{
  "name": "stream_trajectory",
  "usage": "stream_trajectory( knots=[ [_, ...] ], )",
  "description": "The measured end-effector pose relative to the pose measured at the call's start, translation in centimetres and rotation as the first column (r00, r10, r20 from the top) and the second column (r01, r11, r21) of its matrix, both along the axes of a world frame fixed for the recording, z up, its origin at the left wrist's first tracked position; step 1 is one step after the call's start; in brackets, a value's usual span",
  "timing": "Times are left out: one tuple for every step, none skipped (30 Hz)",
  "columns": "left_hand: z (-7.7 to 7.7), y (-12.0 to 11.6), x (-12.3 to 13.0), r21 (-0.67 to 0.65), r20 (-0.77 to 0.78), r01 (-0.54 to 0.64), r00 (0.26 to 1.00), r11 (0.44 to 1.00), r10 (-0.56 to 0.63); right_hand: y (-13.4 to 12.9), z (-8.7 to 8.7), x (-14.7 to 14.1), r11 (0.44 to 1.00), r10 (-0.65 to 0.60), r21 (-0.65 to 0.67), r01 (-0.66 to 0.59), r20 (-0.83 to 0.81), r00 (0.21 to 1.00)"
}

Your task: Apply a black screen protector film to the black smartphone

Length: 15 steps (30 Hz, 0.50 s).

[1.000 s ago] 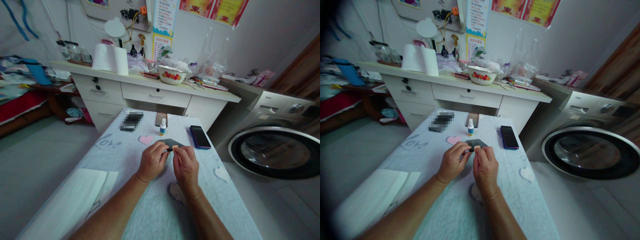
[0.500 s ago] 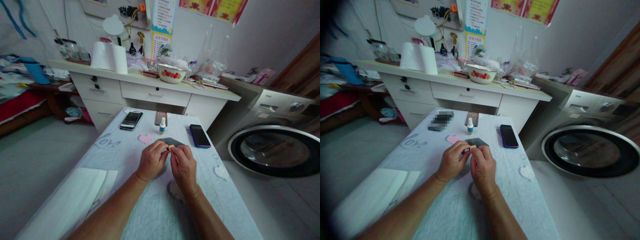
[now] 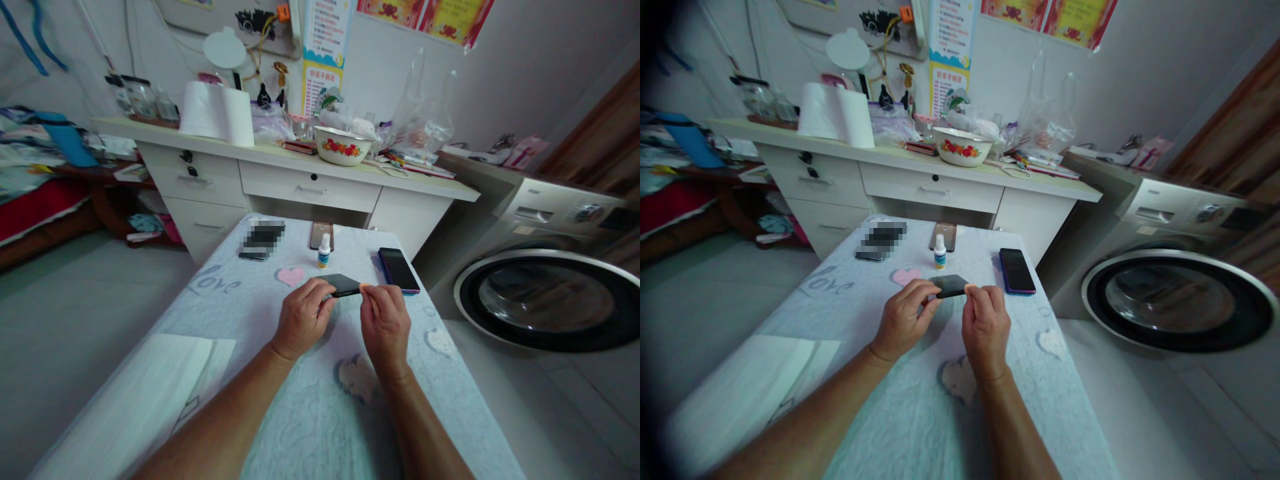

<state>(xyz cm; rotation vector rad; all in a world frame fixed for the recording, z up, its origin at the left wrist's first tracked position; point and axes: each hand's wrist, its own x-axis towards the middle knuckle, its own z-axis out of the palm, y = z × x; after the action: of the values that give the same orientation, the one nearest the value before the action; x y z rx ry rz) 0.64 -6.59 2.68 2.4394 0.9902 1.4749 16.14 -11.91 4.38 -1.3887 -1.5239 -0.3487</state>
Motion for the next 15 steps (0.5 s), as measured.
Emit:
stream_trajectory(
  knots=[
    [0.0,0.0,0.0,0.000,0.000,0.000,1.000,1.000,0.000,0.0,0.0,0.1,1.000,-0.006,0.001,0.006,-0.003,1.000],
    [0.0,0.0,0.0,0.001,0.001,0.000,1.000,1.000,0.000,0.0,0.0,0.1,1.000,-0.013,0.003,0.013,-0.006,1.000],
    [0.0,0.0,0.0,0.000,0.003,0.001,1.000,1.000,-0.001,0.0,0.0,0.1,1.000,-0.019,0.003,0.019,-0.007,1.000],
    [0.0,0.0,0.0,0.000,0.005,0.003,1.000,1.000,-0.003,0.0,0.0,0.1,1.000,-0.025,0.002,0.025,-0.008,1.000],
    [0.0,0.0,0.0,0.000,0.007,0.004,1.000,1.000,-0.004,0.0,0.0,0.1,1.000,-0.027,0.001,0.027,-0.009,1.000],
    [0.0,0.0,0.0,0.000,0.009,0.005,1.000,1.000,-0.005,0.0,0.0,0.1,1.000,-0.027,0.000,0.027,-0.011,1.000],
    [0.0,0.0,0.0,0.000,0.011,0.005,1.000,1.000,-0.005,0.0,0.0,0.0,1.000,-0.026,-0.001,0.026,-0.010,1.000],
    [0.0,0.0,0.0,-0.001,0.012,0.004,1.000,1.000,-0.004,0.0,0.0,0.0,1.000,-0.024,-0.001,0.024,-0.009,1.000],
    [0.0,0.0,0.0,-0.002,0.012,0.003,1.000,1.000,-0.003,0.0,-0.1,-0.2,1.000,-0.021,-0.002,0.021,-0.007,1.000],
    [0.0,0.0,0.0,-0.003,0.011,0.003,1.000,1.000,-0.003,0.0,-0.1,-0.3,1.000,-0.015,-0.004,0.015,-0.004,1.000],
    [0.0,0.0,0.1,-0.004,0.009,0.005,1.000,1.000,-0.005,0.0,-0.1,-0.4,1.000,-0.007,-0.007,0.007,-0.003,1.000],
    [0.0,0.0,0.1,-0.006,0.007,0.007,1.000,1.000,-0.007,-0.1,-0.1,-0.6,1.000,0.003,-0.010,-0.003,-0.004,1.000],
    [0.0,0.0,0.1,-0.007,0.005,0.009,1.000,1.000,-0.009,-0.1,-0.2,-0.8,1.000,0.015,-0.013,-0.015,-0.007,1.000],
    [0.0,-0.1,0.1,-0.009,0.004,0.010,1.000,1.000,-0.010,-0.1,-0.2,-0.9,0.999,0.027,-0.018,-0.027,-0.010,1.000],
    [0.0,-0.1,0.2,-0.009,0.003,0.012,1.000,1.000,-0.012,-0.2,-0.2,-1.1,0.999,0.038,-0.023,-0.038,-0.013,0.999]
  ],
)
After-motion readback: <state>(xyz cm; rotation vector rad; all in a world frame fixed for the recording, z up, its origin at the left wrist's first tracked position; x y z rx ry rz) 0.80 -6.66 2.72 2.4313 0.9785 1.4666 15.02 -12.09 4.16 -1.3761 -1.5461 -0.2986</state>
